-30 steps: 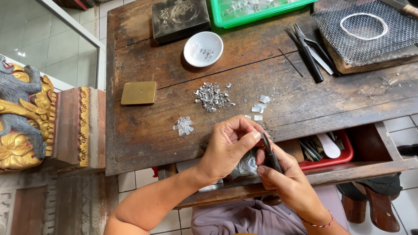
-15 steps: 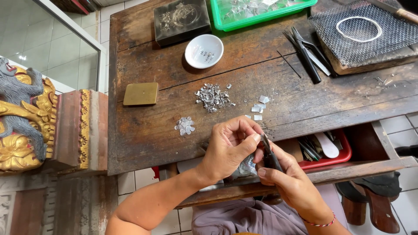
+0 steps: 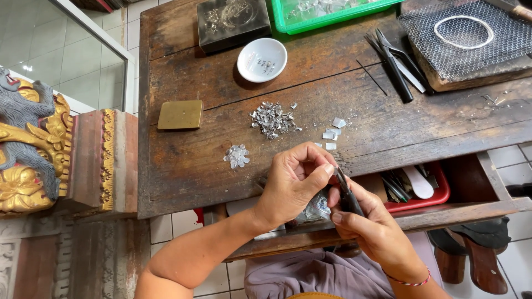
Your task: Shaping and trimming small silver jewelry components using pliers at a metalworking bench.
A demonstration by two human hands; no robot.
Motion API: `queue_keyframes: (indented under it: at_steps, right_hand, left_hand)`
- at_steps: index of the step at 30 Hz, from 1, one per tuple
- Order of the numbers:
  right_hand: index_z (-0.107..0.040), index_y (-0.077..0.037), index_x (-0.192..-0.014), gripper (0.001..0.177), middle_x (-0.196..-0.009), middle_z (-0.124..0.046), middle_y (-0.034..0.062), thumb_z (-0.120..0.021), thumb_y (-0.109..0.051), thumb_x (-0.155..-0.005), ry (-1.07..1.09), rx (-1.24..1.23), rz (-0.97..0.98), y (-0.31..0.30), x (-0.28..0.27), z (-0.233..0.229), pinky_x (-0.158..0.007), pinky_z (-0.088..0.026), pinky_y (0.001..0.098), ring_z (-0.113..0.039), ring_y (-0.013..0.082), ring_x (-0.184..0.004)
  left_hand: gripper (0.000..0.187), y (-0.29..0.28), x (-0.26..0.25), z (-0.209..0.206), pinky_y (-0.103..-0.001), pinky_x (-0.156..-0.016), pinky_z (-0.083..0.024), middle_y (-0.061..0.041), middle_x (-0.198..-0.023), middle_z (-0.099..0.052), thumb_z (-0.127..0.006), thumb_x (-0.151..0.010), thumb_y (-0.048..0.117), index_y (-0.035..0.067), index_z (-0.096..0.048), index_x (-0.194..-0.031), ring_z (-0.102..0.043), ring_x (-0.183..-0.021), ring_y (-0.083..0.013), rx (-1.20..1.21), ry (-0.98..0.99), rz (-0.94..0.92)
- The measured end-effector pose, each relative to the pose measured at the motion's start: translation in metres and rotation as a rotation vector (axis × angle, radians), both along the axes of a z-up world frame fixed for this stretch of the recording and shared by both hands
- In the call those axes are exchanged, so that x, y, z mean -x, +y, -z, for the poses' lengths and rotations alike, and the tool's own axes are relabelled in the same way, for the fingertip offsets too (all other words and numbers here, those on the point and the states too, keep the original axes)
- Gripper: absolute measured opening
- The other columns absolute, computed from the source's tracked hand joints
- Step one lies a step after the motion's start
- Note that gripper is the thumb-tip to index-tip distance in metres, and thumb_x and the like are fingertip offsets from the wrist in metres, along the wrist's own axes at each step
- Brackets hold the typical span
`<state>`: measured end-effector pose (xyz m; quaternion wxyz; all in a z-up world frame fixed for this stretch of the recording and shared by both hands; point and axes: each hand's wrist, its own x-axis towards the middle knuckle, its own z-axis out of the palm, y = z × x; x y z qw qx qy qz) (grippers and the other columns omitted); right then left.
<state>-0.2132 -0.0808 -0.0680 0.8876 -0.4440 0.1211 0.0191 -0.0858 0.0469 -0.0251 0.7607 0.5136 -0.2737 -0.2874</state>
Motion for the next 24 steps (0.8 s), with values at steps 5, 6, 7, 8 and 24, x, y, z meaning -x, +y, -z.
queue_keyframes:
  at_steps: [5, 6, 7, 8, 24]
  right_hand:
    - [-0.054, 0.001, -0.098, 0.01, -0.065, -0.03, -0.001, -0.059, 0.002, -0.089, -0.063, 0.064, 0.097, 0.002, -0.002, -0.001, -0.046, -0.017, 0.0262, -0.025, 0.0102, -0.053]
    - [-0.056, 0.001, -0.098, 0.01, -0.068, -0.034, 0.0005, -0.061, 0.002, -0.089, -0.062, 0.09, 0.09, 0.002, -0.001, -0.001, -0.047, -0.02, 0.0253, -0.028, 0.0103, -0.054]
    - [-0.057, 0.002, -0.097, 0.011, -0.071, -0.039, 0.002, -0.062, 0.002, -0.088, -0.06, 0.116, 0.084, 0.002, 0.0, -0.002, -0.048, -0.023, 0.0244, -0.031, 0.0103, -0.056]
    - [-0.057, 0.002, -0.097, 0.011, -0.071, -0.039, 0.002, -0.062, 0.002, -0.088, -0.06, 0.12, 0.078, 0.002, 0.0, 0.0, -0.048, -0.023, 0.0244, -0.031, 0.0103, -0.056]
    - [-0.067, 0.001, -0.126, 0.044, -0.105, -0.067, 0.0051, -0.067, 0.001, -0.083, -0.021, 0.279, 0.034, 0.008, -0.033, -0.018, -0.088, -0.042, 0.0285, -0.056, 0.0146, -0.1]
  left_hand:
    - [0.007, -0.004, 0.005, 0.003, -0.031, -0.072, -0.055, -0.017, -0.109, -0.06, -0.059, -0.101, 0.009, 0.004, -0.058, -0.097, -0.063, -0.066, -0.0181, 0.081, 0.027, 0.045]
    - [0.009, -0.003, 0.004, 0.003, -0.029, -0.07, -0.056, -0.016, -0.11, -0.06, -0.061, -0.1, 0.01, 0.005, -0.058, -0.094, -0.064, -0.064, -0.0176, 0.051, 0.0, 0.032]
    - [0.012, -0.002, 0.003, 0.002, -0.027, -0.067, -0.057, -0.015, -0.111, -0.061, -0.063, -0.1, 0.011, 0.005, -0.058, -0.091, -0.066, -0.062, -0.017, 0.021, -0.027, 0.019]
    - [0.012, -0.002, 0.004, 0.002, -0.027, -0.067, -0.057, -0.015, -0.111, -0.061, -0.063, -0.1, 0.011, 0.005, -0.058, -0.091, -0.066, -0.062, -0.017, 0.024, -0.027, 0.013]
    - [0.019, 0.007, -0.008, -0.019, -0.024, -0.056, -0.051, -0.012, -0.091, -0.063, -0.06, -0.085, -0.002, 0.008, -0.054, -0.07, -0.059, -0.053, -0.0114, -0.014, -0.038, -0.213]
